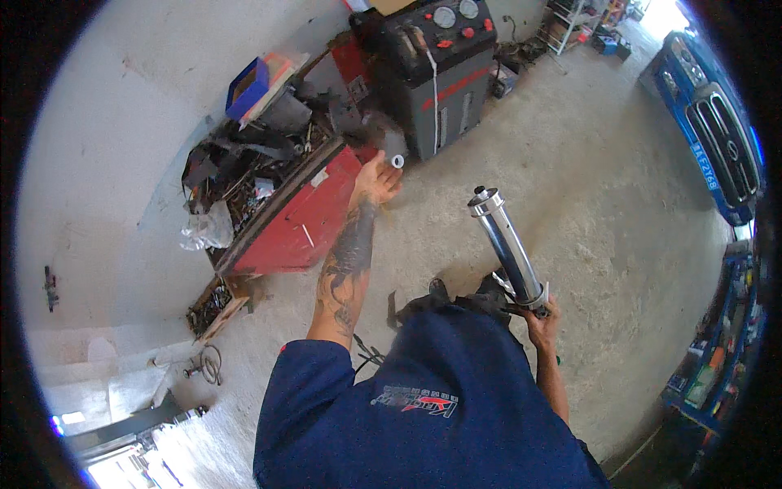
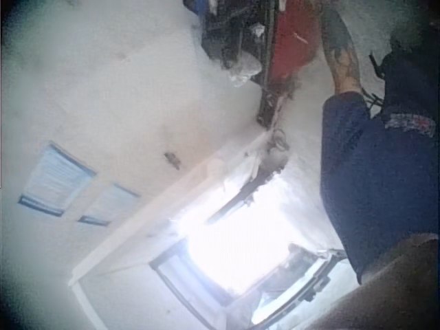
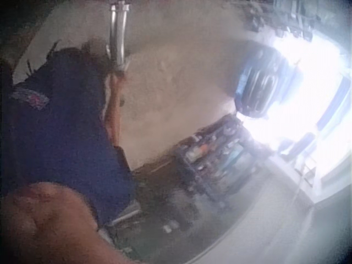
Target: The person loads a sealant tube into a caulking gun and walks to a car. They assist a coworker by holding a trim piece while the coworker applies sealant to the rear bumper area.
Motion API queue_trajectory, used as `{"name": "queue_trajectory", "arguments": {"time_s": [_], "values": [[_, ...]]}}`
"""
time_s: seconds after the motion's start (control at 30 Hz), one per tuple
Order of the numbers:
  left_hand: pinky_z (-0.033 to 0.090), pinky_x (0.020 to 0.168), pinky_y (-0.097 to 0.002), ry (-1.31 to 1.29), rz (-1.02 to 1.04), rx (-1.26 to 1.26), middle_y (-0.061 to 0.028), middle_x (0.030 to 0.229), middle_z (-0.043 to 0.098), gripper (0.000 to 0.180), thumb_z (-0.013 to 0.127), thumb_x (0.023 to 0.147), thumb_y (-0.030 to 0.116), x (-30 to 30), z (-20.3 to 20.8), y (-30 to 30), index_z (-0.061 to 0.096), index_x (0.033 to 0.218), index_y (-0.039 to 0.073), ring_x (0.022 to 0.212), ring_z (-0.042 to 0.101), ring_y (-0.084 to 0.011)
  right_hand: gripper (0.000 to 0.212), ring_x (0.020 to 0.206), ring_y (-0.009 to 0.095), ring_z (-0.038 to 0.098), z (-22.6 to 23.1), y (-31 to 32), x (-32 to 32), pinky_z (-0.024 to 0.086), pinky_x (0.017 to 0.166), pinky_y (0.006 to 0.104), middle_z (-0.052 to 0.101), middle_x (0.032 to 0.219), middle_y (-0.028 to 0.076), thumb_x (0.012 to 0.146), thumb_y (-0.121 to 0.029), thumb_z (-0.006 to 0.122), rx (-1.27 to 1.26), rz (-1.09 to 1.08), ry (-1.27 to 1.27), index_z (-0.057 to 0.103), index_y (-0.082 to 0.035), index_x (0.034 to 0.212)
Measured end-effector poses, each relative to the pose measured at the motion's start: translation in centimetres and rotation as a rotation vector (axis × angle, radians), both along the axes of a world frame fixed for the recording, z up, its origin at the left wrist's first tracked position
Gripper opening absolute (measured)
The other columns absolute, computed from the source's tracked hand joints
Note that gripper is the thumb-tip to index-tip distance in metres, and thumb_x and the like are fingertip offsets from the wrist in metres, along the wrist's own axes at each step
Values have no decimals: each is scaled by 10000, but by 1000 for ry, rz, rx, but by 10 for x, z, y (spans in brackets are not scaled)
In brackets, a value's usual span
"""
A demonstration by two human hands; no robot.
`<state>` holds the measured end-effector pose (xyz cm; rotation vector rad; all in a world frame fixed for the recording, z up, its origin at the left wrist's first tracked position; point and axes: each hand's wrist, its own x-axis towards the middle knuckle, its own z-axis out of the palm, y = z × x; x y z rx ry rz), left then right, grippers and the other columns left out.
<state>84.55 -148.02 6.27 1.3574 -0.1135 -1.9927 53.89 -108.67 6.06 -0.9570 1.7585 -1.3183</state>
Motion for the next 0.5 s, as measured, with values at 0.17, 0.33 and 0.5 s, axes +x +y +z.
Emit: {"name": "queue_trajectory", "arguments": {"time_s": [0.17, 0.33, 0.5], "values": [[341, 984, -451, -452, -183, -329, -143, 1304, 499, 697, 552, 853, 586, -39, -1, 55, 480, 1295, 52, 1234, 437, -261, 355, 956, 192, 613, 4, -5, 6, 479, 830, 293, 632, 1055, 94, 684, -6, 748, -21, -77, -20, 666, 32, 1027], [448, 831, -338, 12, -509, -851, -87, 1097, 624, 521, 638, 848, 402, -141, 24, 179, 550, 1209, 37, 976, 594, -180, 345, 922, 200, 629, 23, -38, 15, 494, 804, 311, 637, 1023, 90, 678, -49, 746, -145, -140, 92, 680, 1, 1013], [489, 689, -292, -48, -511, -791, -78, 961, 640, 453, 700, 780, 185, -192, 63, 194, 544, 1170, 15, 813, 626, -168, 363, 832, 224, 637, 43, -68, 17, 505, 735, 344, 627, 1011, 106, 674, -125, 771, -218, -108, 209, 691, -38, 1018]]}}
